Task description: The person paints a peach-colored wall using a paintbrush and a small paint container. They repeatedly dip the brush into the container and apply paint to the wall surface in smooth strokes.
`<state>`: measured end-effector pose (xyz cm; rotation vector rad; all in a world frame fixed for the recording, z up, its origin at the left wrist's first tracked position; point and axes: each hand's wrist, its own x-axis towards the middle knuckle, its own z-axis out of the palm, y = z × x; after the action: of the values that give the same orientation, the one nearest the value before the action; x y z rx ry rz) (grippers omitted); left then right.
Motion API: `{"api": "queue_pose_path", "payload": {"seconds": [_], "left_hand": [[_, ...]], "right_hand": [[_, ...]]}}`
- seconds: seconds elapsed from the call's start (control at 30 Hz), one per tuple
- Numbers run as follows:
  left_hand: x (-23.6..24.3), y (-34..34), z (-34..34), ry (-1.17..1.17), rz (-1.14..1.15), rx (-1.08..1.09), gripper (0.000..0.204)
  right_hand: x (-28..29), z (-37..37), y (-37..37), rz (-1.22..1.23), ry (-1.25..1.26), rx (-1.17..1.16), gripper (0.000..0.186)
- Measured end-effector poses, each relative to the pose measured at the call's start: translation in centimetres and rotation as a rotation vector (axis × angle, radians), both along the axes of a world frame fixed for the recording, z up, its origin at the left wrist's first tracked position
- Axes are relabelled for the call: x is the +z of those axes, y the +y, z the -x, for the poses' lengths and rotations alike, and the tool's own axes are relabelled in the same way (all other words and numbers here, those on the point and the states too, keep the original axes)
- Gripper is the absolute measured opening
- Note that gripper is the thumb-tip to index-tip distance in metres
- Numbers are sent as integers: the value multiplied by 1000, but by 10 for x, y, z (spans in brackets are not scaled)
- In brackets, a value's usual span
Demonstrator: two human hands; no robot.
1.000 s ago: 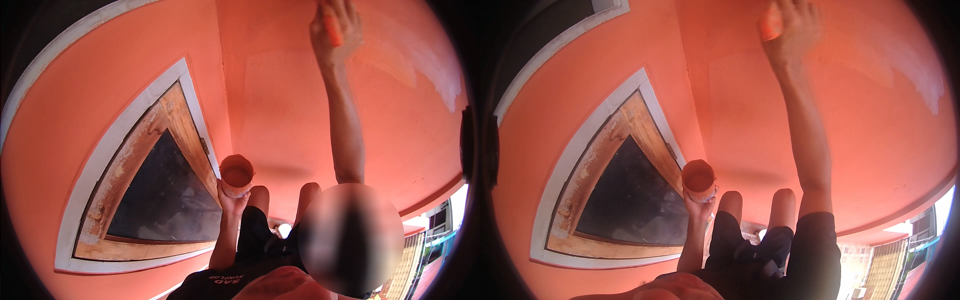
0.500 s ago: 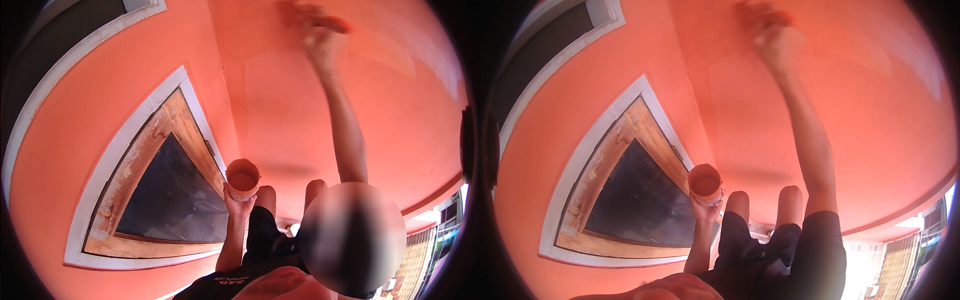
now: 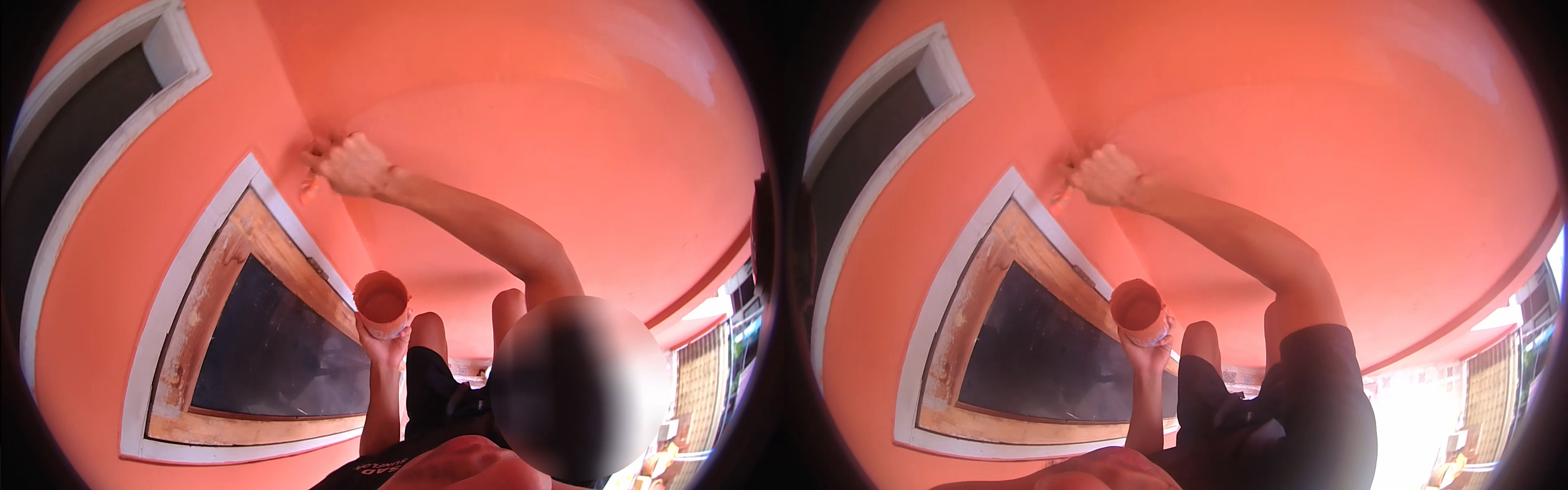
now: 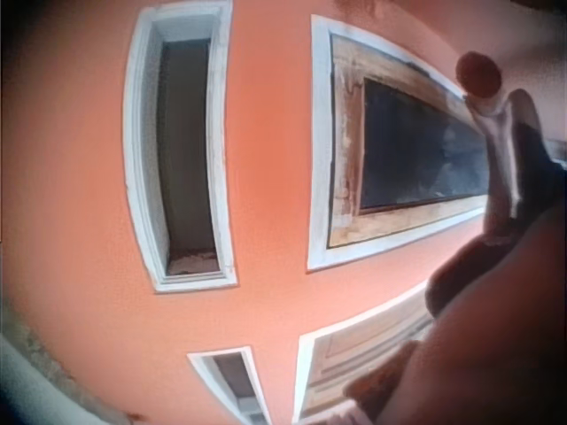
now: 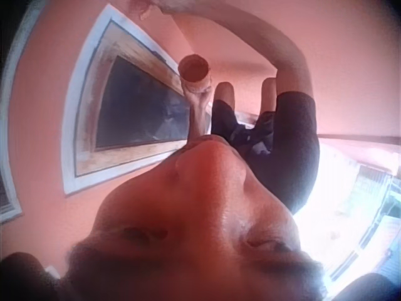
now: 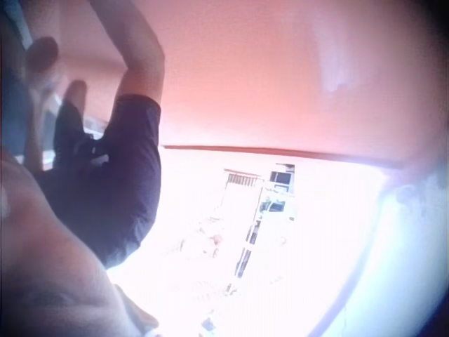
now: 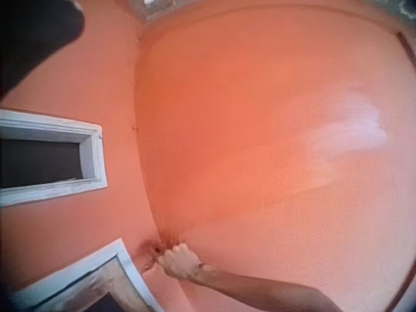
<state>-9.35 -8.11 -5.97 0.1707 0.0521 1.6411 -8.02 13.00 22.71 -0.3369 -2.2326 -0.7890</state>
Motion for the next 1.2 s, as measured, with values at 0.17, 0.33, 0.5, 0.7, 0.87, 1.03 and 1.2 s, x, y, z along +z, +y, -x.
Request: {"api": "queue_pose_path", "payload": {"seconds": [0.17,0.33,0.5,0.7,0.87,1.03,1.2], "left_hand": [[1,-6,-5,-18,15,-31,79],[-4,0,-8,37,50,-45,76],[-1,21,-27,-12,48,-161,73],[14,52,-75,39,-92,-283,76],[25,66,-110,-40,-99,-423,73],[28,64,-115,-4,-88,-424,72],[25,65,-105,40,-56,-403,72]], "right_hand": [[33,-105,36,131,486,259,44],[76,-354,43,-78,1190,185,20],[74,-481,13,-361,1333,-451,23],[55,-354,8,-401,936,-337,54],[36,-266,11,71,459,12,41],[80,-382,43,194,964,371,16],[77,-564,32,-303,1479,-205,36]]}}
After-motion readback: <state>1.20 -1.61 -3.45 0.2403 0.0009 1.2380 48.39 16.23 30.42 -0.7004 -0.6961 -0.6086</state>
